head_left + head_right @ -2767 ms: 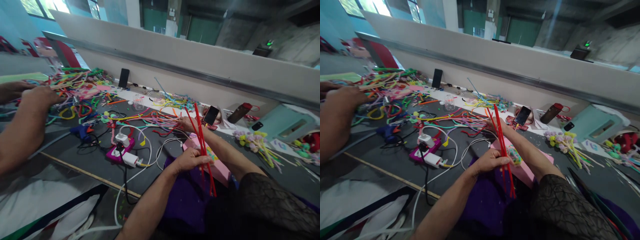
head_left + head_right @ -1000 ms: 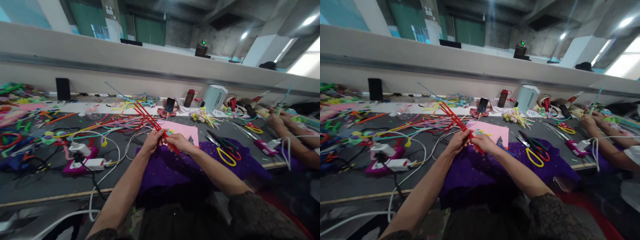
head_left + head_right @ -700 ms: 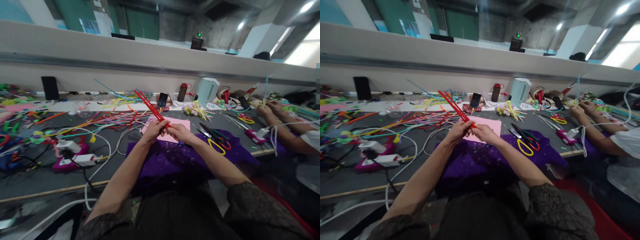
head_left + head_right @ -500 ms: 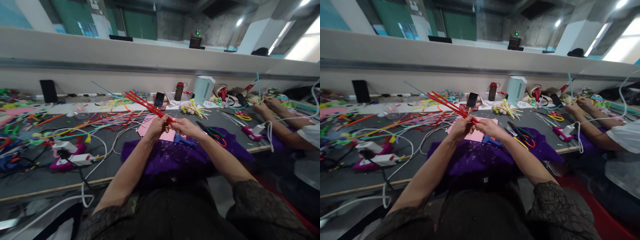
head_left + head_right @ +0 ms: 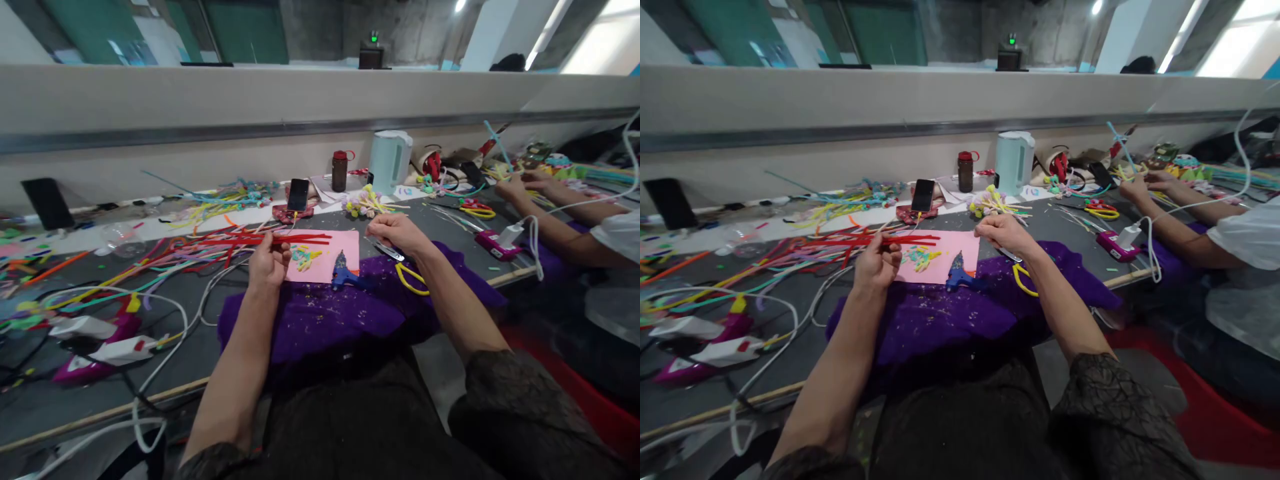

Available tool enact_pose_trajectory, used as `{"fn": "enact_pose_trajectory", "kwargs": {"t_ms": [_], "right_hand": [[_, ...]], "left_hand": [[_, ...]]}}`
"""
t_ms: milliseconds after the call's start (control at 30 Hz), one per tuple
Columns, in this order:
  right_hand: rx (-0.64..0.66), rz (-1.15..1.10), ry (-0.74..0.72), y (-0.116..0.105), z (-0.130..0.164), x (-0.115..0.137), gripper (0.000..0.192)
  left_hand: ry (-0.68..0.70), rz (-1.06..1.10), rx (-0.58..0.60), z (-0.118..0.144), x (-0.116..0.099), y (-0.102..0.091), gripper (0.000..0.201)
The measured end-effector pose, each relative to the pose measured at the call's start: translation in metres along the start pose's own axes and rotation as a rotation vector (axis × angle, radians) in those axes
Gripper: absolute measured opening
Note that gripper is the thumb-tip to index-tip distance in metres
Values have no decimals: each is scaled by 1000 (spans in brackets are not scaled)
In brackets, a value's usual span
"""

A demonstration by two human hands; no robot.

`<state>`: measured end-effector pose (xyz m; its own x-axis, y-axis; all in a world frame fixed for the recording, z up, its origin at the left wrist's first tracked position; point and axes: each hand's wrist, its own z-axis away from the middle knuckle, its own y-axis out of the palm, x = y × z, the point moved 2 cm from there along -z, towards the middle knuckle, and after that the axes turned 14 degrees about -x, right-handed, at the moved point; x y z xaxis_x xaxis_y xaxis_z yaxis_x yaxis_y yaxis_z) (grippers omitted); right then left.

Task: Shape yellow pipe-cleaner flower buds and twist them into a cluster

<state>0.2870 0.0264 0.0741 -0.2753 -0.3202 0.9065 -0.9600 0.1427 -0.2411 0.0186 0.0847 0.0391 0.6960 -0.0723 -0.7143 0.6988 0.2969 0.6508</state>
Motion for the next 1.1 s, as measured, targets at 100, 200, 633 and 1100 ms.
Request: {"fn": "enact_pose_trajectory", "kwargs": {"t_ms": [100, 200, 633, 1100], "right_hand": [[-36, -16, -91, -13, -9, 3, 16], [-26, 14, -107, -18, -12, 4, 21], [289, 624, -493, 74, 59, -10, 34], [-144, 1242, 92, -92, 54, -79, 49]], "left_hand": [[-34, -35, -2, -2, 20, -2, 22], [-35, -80, -14, -2, 34, -6, 22], [67, -122, -20, -15, 27, -13, 19], [18, -186, 58, -1, 30, -5, 18]]}}
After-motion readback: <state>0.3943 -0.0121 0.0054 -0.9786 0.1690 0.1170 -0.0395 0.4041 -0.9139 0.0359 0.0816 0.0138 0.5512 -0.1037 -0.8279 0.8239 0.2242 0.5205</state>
